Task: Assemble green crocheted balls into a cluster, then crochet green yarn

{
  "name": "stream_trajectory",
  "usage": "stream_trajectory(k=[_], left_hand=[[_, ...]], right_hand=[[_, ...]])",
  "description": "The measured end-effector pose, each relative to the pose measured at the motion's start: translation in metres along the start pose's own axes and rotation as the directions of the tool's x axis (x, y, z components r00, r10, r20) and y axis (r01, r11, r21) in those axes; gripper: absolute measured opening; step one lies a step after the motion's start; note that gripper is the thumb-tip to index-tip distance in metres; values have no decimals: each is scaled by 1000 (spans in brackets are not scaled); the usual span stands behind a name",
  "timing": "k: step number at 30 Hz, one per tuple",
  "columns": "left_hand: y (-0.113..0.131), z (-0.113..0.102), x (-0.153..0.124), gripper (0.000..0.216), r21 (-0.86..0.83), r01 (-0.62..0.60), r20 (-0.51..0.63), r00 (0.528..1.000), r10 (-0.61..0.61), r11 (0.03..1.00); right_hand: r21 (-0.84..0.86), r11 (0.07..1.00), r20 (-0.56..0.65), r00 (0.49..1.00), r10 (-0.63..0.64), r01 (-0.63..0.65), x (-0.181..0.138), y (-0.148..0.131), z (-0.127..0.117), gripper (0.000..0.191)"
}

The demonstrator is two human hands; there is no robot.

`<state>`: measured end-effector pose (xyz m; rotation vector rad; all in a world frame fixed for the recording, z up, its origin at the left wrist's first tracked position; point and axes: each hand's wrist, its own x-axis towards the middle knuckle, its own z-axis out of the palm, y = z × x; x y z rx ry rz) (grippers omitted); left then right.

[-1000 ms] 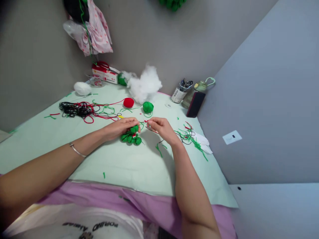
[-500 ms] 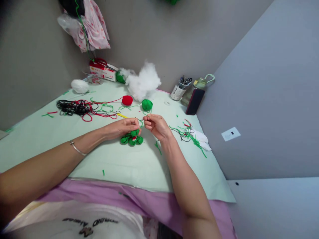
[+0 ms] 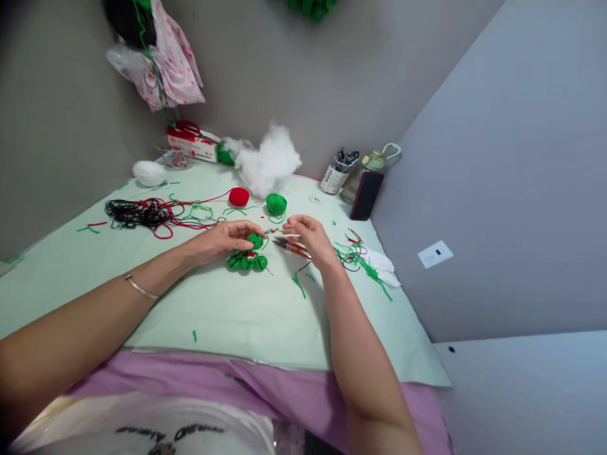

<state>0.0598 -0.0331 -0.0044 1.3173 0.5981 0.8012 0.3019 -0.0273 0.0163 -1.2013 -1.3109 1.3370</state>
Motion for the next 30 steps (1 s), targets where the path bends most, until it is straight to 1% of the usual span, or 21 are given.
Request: stream_trajectory(k=[1,2,3,4,5,6,7,8,9,11,12,14,18,20,22,24,25,27,30], left_hand=[[1,-1,0,31,-3,-2,-13,1000,1,1000],[1,-2,0,33,-7,-7,-23,1000,7,1000],[0,-3,1,34,-9,-13,-28,1000,12,1000],[0,-4,1,35,-7,-16,-30,999,16,1000],[-1,-5,1,37,-4,-17,-29,999,17,1000],[-2,-5,1,38,-1,-17,-29,999,17,1000],[-3,-6,1,40,-2,-16,-29,999,16,1000],[-3,-6,1,41,-7,-12,-30,999,12,1000],[-4,-6,2,43,-15,-9,-33,999,8,1000],[-4,-6,2,45,-37,-8,-52,999,7,999],[-4,-5,3,45,-46,-10,-68,998,7,999],[-3,-5,3,46,-56,-12,-110,994,6,998],[-5,-6,3,48,-33,-22,-186,982,16,999],[-6,-6,3,50,19,-53,-209,976,56,998],[-7,-4,2,51,95,-84,-223,969,104,992],[-8,-1,2,51,181,-105,-239,960,147,978],[-8,0,1,51,224,-113,-244,955,168,968],[-10,3,1,51,306,-138,-241,946,217,942],[-12,6,1,55,398,-186,-200,938,283,898]], right_hand=[[-175,984,-10,999,-44,42,-1,-1,-6,24],[-378,923,-13,996,-89,77,-2,-1,-11,24],[-580,809,1,993,-117,96,-3,-1,-16,26],[-741,665,26,993,-117,97,-5,-1,-19,28],[-850,518,56,994,-91,95,-6,-1,-20,30],[-914,394,87,995,-52,101,-8,0,-20,28],[-948,298,116,993,-16,116,-9,0,-18,26],[-964,226,148,989,11,142,-11,1,-15,23],[-970,172,176,984,24,169,-11,1,-11,22],[-975,113,192,981,15,189,-12,2,-5,19],[-978,106,182,983,-4,181,-12,3,-3,18],[-979,133,150,987,-54,156,-12,4,-1,17],[-958,251,110,987,-118,136,-10,4,-6,22],[-925,358,81,986,-143,127,-8,2,-8,23],[-846,513,79,986,-147,144,-7,0,-8,27],[-742,640,152,979,-133,203,-7,-2,-7,34],[-699,674,206,970,-130,239,-7,-3,-5,36],[-659,687,292,946,-142,306,-8,-3,-1,37],[-669,663,318,936,-154,336,-10,-1,4,40]])
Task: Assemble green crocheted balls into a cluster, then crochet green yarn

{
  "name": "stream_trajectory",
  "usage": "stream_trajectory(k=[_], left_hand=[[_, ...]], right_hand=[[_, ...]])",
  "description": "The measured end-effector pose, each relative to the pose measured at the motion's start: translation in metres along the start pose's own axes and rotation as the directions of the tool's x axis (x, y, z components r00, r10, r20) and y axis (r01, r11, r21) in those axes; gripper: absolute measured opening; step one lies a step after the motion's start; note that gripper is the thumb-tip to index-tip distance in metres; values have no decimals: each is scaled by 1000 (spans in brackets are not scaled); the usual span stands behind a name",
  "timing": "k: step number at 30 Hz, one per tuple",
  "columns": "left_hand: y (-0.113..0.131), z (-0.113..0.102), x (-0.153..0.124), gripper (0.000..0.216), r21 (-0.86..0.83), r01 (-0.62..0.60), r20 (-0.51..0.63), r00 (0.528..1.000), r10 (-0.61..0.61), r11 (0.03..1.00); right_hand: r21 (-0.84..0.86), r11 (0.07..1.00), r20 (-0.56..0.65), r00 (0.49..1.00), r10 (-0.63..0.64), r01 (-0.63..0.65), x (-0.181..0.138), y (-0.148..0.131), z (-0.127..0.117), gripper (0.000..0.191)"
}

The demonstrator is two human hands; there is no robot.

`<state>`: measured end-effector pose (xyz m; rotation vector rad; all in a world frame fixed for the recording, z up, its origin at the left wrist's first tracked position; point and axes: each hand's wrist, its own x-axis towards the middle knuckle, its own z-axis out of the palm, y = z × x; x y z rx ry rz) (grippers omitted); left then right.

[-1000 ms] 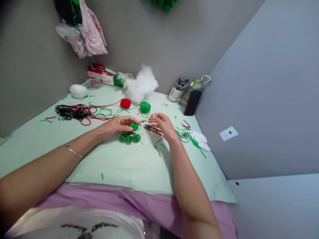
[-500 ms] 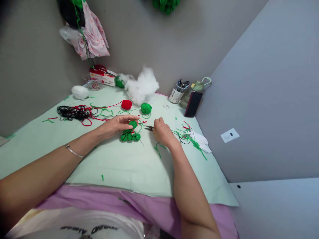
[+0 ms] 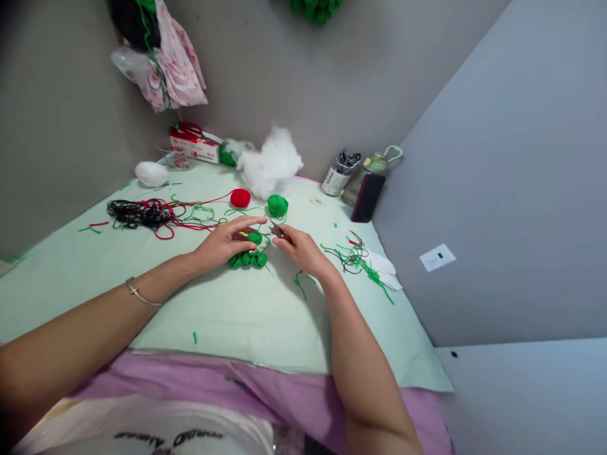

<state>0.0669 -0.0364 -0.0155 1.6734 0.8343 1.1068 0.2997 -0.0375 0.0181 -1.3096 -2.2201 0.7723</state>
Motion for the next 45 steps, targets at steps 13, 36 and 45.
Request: stream_trajectory(k=[13,36,45], left_hand=[[7,7,-6,59,109,-96,99,991,85,989],[13,-8,7,38,-599,282,-55,920,-389,750],[15,-9,9,32,-688,313,10,906,-423,655]], right_hand=[[-117,992,78,996,47,-38,-3,-24,4,55],[14,997,-84,993,82,-81,1,-2,9,32],[438,899,2,1000,20,-19,5,-13,28,16]])
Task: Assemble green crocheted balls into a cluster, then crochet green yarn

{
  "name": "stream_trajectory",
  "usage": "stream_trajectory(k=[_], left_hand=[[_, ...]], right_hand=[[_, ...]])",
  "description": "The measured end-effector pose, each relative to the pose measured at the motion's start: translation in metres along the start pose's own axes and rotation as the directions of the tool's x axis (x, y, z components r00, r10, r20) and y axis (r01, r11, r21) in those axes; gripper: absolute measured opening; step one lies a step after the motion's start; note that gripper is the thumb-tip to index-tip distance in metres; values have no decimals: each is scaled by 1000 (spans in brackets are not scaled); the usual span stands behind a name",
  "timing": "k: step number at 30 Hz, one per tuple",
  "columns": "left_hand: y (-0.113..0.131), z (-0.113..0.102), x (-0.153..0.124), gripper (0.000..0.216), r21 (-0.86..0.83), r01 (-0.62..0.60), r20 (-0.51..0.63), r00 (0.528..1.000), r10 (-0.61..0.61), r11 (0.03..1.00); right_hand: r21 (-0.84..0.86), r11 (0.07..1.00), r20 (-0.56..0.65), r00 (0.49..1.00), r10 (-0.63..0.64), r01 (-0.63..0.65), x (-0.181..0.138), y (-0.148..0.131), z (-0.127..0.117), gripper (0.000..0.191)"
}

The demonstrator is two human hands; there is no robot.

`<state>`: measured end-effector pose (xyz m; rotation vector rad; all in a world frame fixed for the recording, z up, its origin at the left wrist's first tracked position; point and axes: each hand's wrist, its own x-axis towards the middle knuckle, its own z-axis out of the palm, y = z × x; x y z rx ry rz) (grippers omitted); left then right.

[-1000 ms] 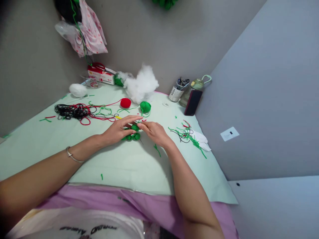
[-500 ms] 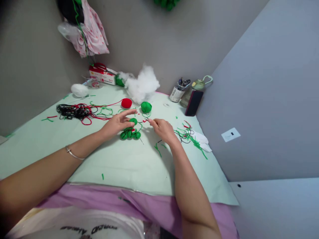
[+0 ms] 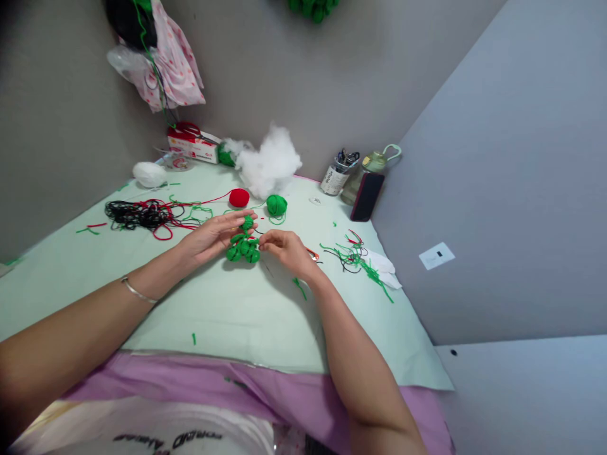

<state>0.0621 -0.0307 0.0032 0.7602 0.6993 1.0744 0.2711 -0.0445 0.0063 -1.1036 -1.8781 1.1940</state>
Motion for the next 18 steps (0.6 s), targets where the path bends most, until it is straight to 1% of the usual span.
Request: stream_trajectory(k=[2,3,5,6,8,9,10,11,13,14,15,16,18], left_hand=[[-1,-3,3,31,-4,-18,-9,1000,18,1000],[-2,-4,4,30,-5,-27,-9,1000,27,1000],[-4,-6,6,27,-3,-38,1,999,38,999],[-5,-7,7,25,3,-42,2,999,42,999],[-8,-7,7,23,22,-39,-8,999,40,999],[-10,-7,7,22,32,-36,-15,999,36,999],[-11,-7,6,22,45,-34,-17,999,35,998],[-13,-6,6,21,59,-35,-10,999,35,998],[-15,-6,6,18,93,-44,24,999,42,995],[-16,-6,6,17,107,-54,37,998,50,993],[-16,-6,7,16,114,-61,43,997,57,992],[-17,-6,7,16,111,-61,38,998,57,992],[-17,-6,7,14,79,-45,16,999,44,996]], right_hand=[[71,997,-26,999,26,-24,0,-2,-2,16],[80,997,-44,999,17,-14,0,-4,-2,20],[49,997,-92,995,-49,54,-1,-6,2,29],[-2,995,-125,987,-103,104,-1,-7,5,30],[-202,958,-174,955,-240,204,-2,-8,13,24],[-338,909,-160,937,-311,244,-2,-8,17,22],[-481,832,-111,922,-370,276,-2,-7,21,23],[-608,735,-39,913,-405,300,-3,-7,24,27],[-782,534,96,907,-409,323,-3,-7,29,33],[-833,451,133,907,-400,321,-3,-7,30,32],[-868,387,146,906,-397,309,-2,-7,31,31],[-891,343,146,904,-401,296,-2,-7,31,30],[-912,307,128,899,-418,272,-2,-7,30,27]])
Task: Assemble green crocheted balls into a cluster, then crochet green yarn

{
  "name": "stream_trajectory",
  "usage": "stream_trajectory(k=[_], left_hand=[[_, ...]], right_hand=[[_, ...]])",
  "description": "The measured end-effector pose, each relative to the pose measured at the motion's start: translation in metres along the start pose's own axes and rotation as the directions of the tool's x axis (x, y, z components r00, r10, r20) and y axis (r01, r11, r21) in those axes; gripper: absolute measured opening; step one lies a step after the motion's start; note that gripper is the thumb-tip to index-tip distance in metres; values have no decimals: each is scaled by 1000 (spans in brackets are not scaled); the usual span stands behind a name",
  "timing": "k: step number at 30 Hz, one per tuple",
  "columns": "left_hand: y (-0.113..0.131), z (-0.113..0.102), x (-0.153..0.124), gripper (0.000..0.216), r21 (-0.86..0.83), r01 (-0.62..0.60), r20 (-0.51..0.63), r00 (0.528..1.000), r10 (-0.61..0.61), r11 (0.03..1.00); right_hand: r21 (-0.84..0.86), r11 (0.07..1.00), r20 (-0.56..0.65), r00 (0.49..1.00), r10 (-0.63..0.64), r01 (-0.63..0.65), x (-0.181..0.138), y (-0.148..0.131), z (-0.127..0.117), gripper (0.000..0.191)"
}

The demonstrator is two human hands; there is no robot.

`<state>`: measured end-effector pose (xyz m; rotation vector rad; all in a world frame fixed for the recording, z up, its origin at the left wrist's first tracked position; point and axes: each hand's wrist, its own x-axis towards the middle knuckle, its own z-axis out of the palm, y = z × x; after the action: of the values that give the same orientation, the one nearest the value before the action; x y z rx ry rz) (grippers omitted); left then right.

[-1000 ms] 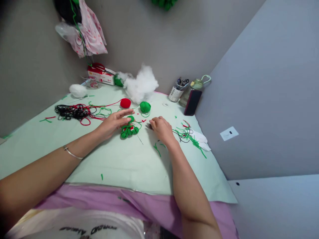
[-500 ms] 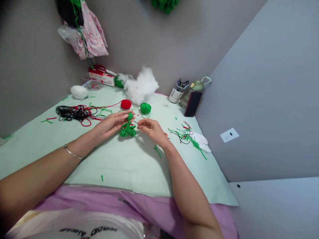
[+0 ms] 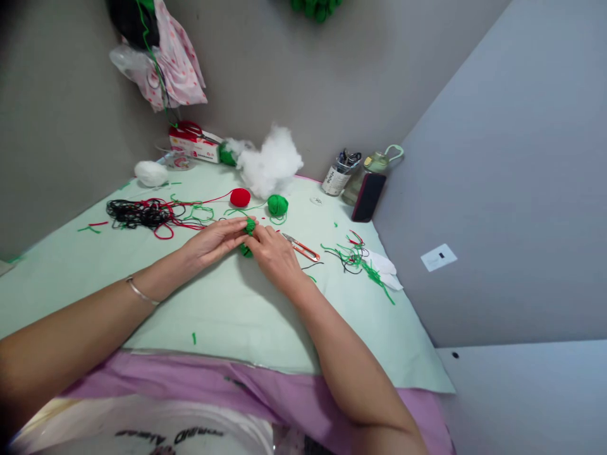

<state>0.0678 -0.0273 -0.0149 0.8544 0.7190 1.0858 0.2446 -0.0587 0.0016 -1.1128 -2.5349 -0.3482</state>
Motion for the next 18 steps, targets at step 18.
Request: stream_trajectory(k=[18], left_hand=[[3,8,-6,37,65,-47,-91,994,53,997]], right_hand=[[866,391,97,870,483,-313,1,15,-11,18]])
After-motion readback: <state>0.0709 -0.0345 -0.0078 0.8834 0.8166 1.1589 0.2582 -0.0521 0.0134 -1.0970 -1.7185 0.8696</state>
